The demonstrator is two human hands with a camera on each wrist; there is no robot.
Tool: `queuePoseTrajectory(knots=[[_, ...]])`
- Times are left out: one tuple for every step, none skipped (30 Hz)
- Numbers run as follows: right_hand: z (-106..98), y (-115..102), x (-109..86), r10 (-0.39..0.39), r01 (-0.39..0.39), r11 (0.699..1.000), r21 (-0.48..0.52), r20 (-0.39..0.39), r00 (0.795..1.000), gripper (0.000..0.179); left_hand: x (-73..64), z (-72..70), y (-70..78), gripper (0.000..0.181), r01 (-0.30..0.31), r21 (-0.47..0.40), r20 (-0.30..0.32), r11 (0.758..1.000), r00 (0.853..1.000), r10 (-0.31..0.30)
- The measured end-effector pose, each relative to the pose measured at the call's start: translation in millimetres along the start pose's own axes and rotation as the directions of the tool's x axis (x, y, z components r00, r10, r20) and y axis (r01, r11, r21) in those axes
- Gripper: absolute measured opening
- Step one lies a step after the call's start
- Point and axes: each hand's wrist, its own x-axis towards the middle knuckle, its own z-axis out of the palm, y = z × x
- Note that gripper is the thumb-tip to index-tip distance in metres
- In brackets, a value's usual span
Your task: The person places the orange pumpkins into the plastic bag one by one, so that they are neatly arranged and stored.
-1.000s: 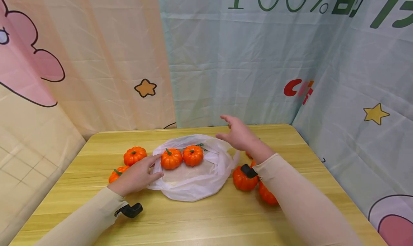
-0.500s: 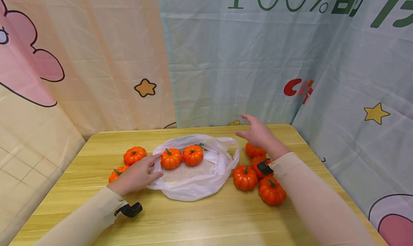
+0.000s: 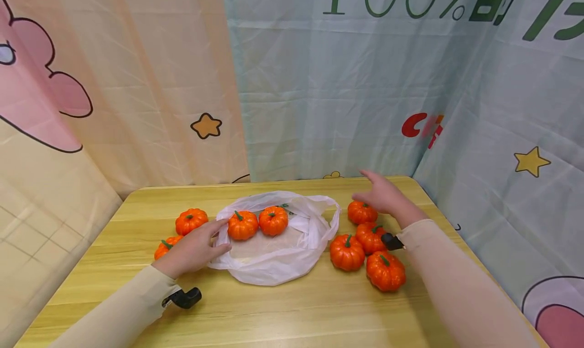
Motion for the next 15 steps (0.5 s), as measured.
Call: queuePoseTrajectory(knots=[[-0.1, 3.6, 0.0, 0.000, 0.000, 1.000, -0.002, 0.003, 1.000, 0.094, 0.0, 0.1, 0.0, 0.075, 0.002, 0.000, 0.000, 1.000, 1.000, -0.002], [0.2, 6.5, 0.0, -0.002, 0.002, 1.000, -0.004, 0.004, 1.000, 0.093, 0.0, 0.1, 0.0, 0.075, 0.002, 0.001, 0.001, 1.000, 1.000, -0.002], [0.3, 9.1, -0.4, -0.002, 0.002, 1.000, -0.006, 0.006, 1.000, 0.093, 0.0, 0.1, 0.0, 0.075, 0.003, -0.001, 0.001, 1.000, 1.000, -0.003], [0.5, 11.3, -0.9, -0.002, 0.002, 1.000, -0.006, 0.011, 1.000, 0.093, 0.0, 0.2, 0.1, 0.075, 0.003, -0.002, 0.002, 1.000, 1.000, -0.003], [0.9, 13.4, -1.4, -0.003, 0.003, 1.000, -0.009, 0.016, 1.000, 0.092, 0.1, 0.2, 0.1, 0.075, 0.002, -0.003, 0.002, 1.000, 1.000, -0.002], [1.3, 15.8, -1.6, -0.006, 0.006, 1.000, -0.010, 0.021, 1.000, 0.092, 0.0, 0.2, 0.2, 0.075, 0.001, -0.005, 0.003, 1.000, 1.000, -0.001], [1.9, 17.3, -2.3, -0.006, 0.006, 1.000, -0.004, 0.029, 1.000, 0.092, 0.0, 0.2, 0.3, 0.075, 0.001, -0.005, 0.004, 1.000, 1.000, -0.001], [2.6, 18.8, -2.7, -0.005, 0.005, 1.000, 0.000, 0.037, 0.999, 0.091, 0.0, 0.2, 0.4, 0.075, 0.000, -0.006, 0.004, 1.000, 1.000, 0.000], [3.2, 20.6, -2.9, -0.007, 0.007, 1.000, 0.003, 0.044, 0.999, 0.091, 0.0, 0.3, 0.4, 0.075, -0.002, -0.006, 0.004, 1.000, 1.000, 0.002], [3.9, 22.2, -2.9, -0.011, 0.011, 1.000, 0.007, 0.049, 0.999, 0.092, 0.2, 0.3, 0.4, 0.075, -0.003, -0.007, 0.004, 1.000, 1.000, 0.003], [4.5, 23.8, -2.9, -0.014, 0.014, 1.000, 0.010, 0.054, 0.998, 0.092, 0.2, 0.3, 0.4, 0.075, -0.004, -0.008, 0.004, 1.000, 1.000, 0.004], [5.1, 25.5, -2.8, -0.017, 0.016, 1.000, 0.013, 0.058, 0.998, 0.092, 0.2, 0.3, 0.4, 0.075, -0.005, -0.007, 0.003, 1.000, 1.000, 0.005], [5.7, 27.1, -2.6, -0.018, 0.017, 1.000, 0.017, 0.061, 0.998, 0.092, 0.3, 0.2, 0.3, 0.075, -0.004, -0.007, 0.003, 1.000, 1.000, 0.004], [6.3, 29.3, -2.3, -0.019, 0.018, 1.000, 0.020, 0.064, 0.998, 0.093, 0.5, 0.1, 0.4, 0.075, -0.003, -0.007, 0.003, 1.000, 1.000, 0.003], [7.0, 31.9, -1.7, -0.019, 0.017, 1.000, 0.022, 0.067, 0.998, 0.093, 0.6, -0.1, 0.5, 0.075, -0.002, -0.008, 0.004, 1.000, 1.000, 0.002]])
